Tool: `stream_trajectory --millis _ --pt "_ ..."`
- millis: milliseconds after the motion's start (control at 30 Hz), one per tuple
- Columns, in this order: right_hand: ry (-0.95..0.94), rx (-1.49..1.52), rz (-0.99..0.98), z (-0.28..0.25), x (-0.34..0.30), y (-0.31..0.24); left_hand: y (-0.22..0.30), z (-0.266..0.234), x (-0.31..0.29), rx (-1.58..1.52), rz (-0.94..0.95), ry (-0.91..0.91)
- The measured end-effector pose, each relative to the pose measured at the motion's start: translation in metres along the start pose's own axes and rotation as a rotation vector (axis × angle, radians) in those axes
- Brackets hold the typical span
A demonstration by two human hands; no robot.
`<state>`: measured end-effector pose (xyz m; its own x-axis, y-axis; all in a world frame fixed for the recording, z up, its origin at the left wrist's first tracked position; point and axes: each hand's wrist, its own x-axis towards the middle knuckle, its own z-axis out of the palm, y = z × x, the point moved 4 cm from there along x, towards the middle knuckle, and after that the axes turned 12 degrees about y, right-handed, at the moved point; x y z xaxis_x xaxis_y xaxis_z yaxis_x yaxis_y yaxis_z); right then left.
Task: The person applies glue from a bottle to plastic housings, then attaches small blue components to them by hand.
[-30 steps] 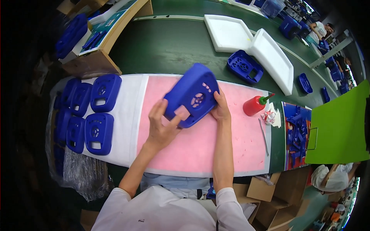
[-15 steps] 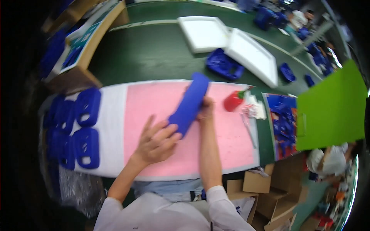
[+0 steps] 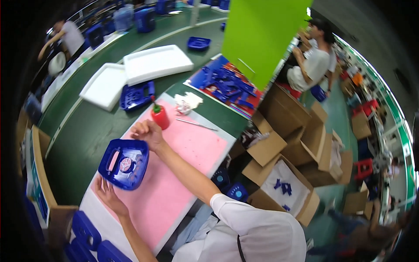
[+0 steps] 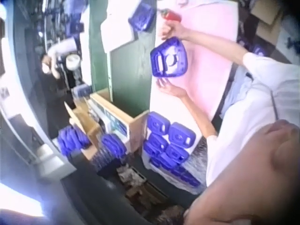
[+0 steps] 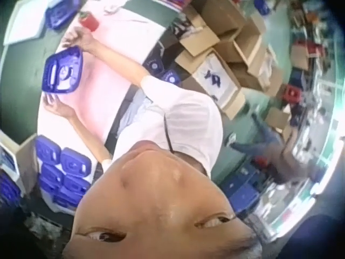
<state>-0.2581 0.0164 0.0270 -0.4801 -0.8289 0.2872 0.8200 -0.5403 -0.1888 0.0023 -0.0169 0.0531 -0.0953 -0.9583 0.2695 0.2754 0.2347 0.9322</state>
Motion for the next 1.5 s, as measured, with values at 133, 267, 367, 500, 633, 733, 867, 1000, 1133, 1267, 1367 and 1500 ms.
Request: stream_trajectory --millis 133,267,367,500,633,733,867,1000,1133,1267,1367,1500 --pt "-0.035 -0.103 0.208 0.015 -0.017 0.008 -0.052 -0.028 0.035 -0.058 -0.300 0.024" --pt "0.161 0.139 0.116 -0.002 -0.026 -0.014 -0.091 -0.023 0.059 0.241 -0.021 -0.256" --pt "0.304 0.389 -0.008 0.001 -0.026 -0.029 -0.097 -0.019 0.065 0.207 0.001 -0.251" --pt "0.339 0.348 -0.014 0.004 -0.026 -0.026 -0.094 -0.006 0.061 0.208 -0.021 -0.237" --pt "0.299 0.527 0.089 0.005 -0.020 -0.009 -0.089 -0.001 0.061 0.214 -0.066 -0.218" --pt "0.546 0.867 0.105 -0.006 -0.006 0.001 -0.099 -0.010 0.067 0.244 -0.028 -0.214" --pt "0.759 0.915 -0.079 -0.020 0.009 0.002 -0.114 -0.022 0.070 0.269 0.012 -0.190" --pt "0.705 0.852 -0.197 -0.042 0.024 -0.038 -0.101 -0.001 0.054 0.274 -0.001 -0.223" --pt "0.781 0.633 -0.089 -0.044 0.025 -0.023 -0.104 -0.010 0.058 0.294 -0.028 -0.251" --pt "0.554 0.253 0.049 -0.048 0.024 0.002 -0.115 -0.023 0.065 0.309 -0.038 -0.202" --pt "0.582 -0.044 -0.071 -0.075 0.013 0.001 -0.102 -0.009 0.058 0.484 -0.002 -0.171" --pt "0.496 -0.057 -0.091 -0.070 0.001 -0.001 -0.089 -0.005 0.055 0.447 -0.011 -0.076"
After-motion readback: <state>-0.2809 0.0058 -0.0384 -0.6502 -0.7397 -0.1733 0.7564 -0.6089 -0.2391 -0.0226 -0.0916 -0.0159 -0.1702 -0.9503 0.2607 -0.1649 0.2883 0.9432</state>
